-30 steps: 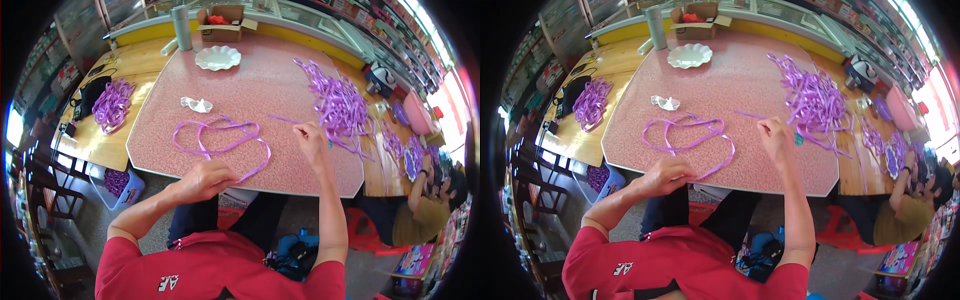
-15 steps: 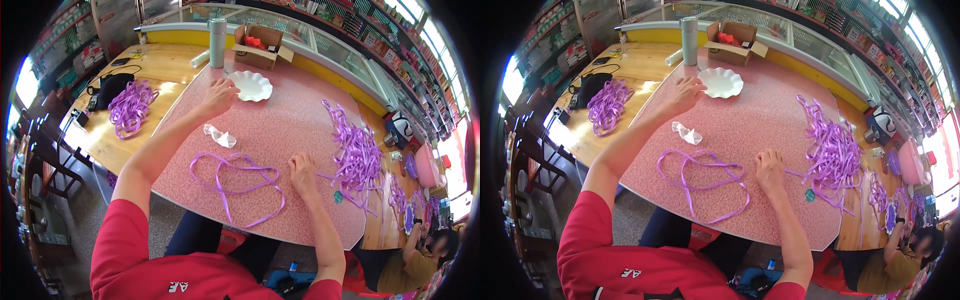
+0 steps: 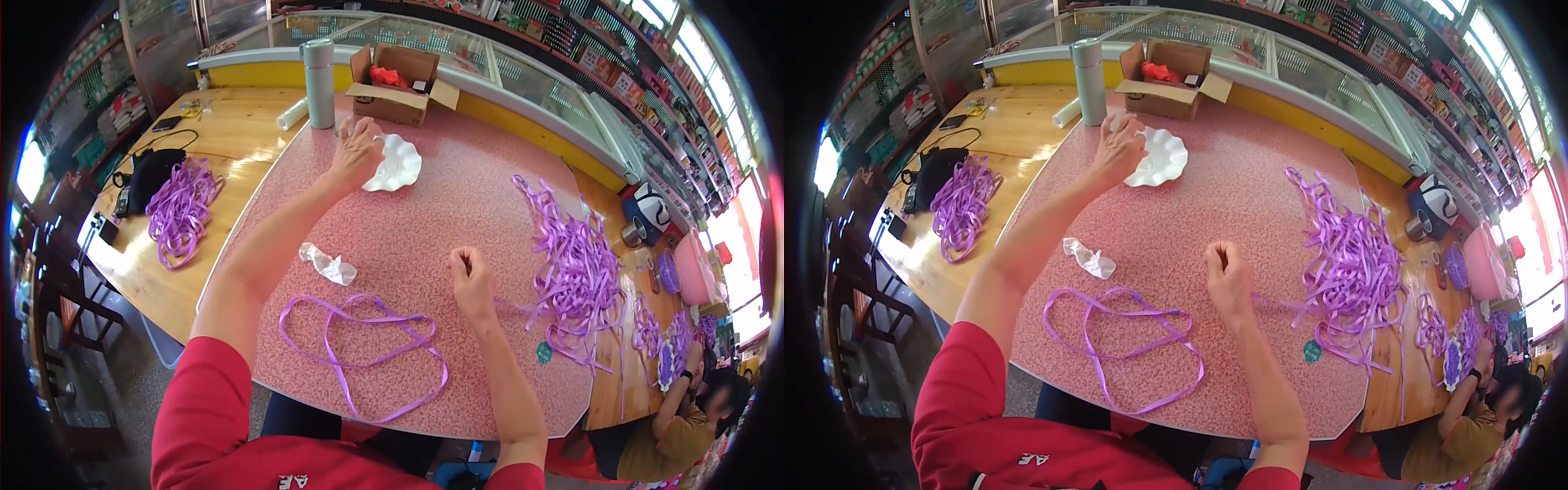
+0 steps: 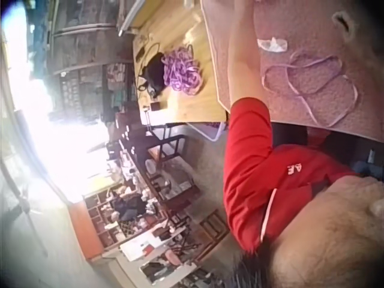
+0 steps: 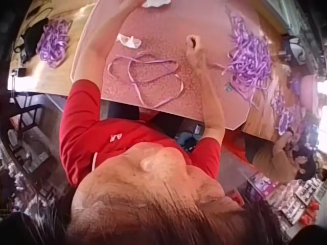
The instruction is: Manually sorting and untangling pink ribbons on a workbench.
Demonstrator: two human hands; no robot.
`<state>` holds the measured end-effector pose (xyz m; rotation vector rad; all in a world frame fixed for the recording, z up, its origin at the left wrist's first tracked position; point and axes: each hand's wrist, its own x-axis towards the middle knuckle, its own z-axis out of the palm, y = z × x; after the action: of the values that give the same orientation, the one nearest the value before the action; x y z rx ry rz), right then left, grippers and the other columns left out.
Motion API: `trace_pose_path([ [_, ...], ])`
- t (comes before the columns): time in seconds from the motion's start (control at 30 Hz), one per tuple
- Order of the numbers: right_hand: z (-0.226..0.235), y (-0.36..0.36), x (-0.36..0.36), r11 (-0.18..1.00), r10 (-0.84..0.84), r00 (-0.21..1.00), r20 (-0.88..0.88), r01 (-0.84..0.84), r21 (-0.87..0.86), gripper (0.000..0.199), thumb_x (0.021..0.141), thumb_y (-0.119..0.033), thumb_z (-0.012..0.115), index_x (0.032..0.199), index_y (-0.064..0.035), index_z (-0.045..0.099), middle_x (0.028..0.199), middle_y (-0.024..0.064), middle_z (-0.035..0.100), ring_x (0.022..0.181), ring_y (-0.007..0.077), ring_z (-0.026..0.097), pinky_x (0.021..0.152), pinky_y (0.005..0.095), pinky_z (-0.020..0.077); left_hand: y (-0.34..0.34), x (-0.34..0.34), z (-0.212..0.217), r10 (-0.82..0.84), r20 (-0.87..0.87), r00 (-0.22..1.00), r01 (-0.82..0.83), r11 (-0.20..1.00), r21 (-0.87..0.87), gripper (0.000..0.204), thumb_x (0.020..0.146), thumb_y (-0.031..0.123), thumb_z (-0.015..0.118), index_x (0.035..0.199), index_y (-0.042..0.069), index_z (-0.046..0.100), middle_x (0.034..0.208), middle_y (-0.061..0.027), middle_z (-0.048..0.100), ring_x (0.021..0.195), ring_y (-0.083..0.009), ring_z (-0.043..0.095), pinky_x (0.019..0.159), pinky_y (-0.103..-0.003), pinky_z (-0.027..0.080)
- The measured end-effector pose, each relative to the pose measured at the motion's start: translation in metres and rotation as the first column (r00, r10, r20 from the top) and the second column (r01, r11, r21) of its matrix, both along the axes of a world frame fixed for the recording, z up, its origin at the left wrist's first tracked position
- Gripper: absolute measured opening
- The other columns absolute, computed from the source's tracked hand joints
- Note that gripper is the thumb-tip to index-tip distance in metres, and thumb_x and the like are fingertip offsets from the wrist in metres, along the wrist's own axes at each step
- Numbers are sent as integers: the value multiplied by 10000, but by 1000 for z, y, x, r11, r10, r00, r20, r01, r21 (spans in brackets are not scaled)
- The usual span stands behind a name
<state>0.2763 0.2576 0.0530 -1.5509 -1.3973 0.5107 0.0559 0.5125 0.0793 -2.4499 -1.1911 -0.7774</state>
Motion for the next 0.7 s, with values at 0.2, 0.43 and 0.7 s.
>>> trace_pose_path([
  [0.2, 18, 32, -27, 998, 44, 998, -35, -43, 37, 153, 978, -154, 593, 960, -5, 621, 831, 49, 639, 737, 109, 569, 666, 281, 483, -77, 18, 35, -128, 148, 981, 186, 847, -498, 363, 932, 381, 639, 835, 35, 686, 907, -112, 666, 931, -297, 638, 838, -424, 480],
  [0.43, 48, 5, -50, 974, 89, 994, -56, -75, 216, 48, 937, 4, 576, 925, 10, 622, 759, 112, 653, 680, 178, 642, 600, 317, 507, -166, 30, 22, -217, 623, 752, 659, 297, -691, 543, 1052, 468, 392, 967, 7, 667, 762, -77, 623, 745, -176, 607, 702, -313, 507],
  [0.7, 41, -29, -54, 994, 99, 934, -344, -108, -5, 155, 940, -49, 580, 1050, 32, 654, 735, 104, 673, 638, 142, 635, 565, 298, 496, -207, 24, -3, 34, 754, 656, 713, 297, -635, 425, 1076, 327, 403, 992, -9, 649, 707, -7, 560, 658, -110, 531, 591, -302, 455],
])
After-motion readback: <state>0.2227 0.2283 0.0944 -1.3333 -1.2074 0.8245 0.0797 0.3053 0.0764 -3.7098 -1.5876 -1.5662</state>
